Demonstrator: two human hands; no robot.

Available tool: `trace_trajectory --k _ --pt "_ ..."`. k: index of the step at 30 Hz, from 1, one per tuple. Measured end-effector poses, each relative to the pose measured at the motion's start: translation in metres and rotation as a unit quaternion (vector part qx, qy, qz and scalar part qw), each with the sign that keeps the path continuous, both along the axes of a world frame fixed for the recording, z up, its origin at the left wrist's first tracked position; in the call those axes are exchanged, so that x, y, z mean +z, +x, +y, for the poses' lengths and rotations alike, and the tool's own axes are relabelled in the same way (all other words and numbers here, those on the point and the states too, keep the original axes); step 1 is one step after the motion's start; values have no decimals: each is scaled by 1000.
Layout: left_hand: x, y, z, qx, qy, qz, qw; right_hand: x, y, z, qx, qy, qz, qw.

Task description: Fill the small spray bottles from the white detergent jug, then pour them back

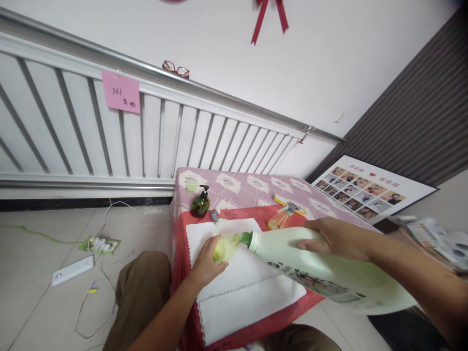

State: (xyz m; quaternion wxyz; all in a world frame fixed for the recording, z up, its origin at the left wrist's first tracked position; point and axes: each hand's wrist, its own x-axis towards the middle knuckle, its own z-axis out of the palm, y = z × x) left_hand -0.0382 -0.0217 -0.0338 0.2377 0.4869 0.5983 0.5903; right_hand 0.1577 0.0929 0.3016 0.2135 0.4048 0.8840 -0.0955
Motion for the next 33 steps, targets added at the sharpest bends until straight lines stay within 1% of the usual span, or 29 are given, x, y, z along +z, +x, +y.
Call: trace_trajectory --k 8,16,23,33 --pt "0 0 1 -1 -3 2 1000 1 -1 -3 2 15 -2 1000" --pt "2 0 0 -2 -5 -4 1000 2 -1 -3 1 12 -4 1000" --pt "5 0 -2 -1 -6 -10 1000 4 -4 -7 1 19 -7 1000" --pt "6 0 -2 1 -9 -4 1000 2 -3 -4 3 19 -8 1000"
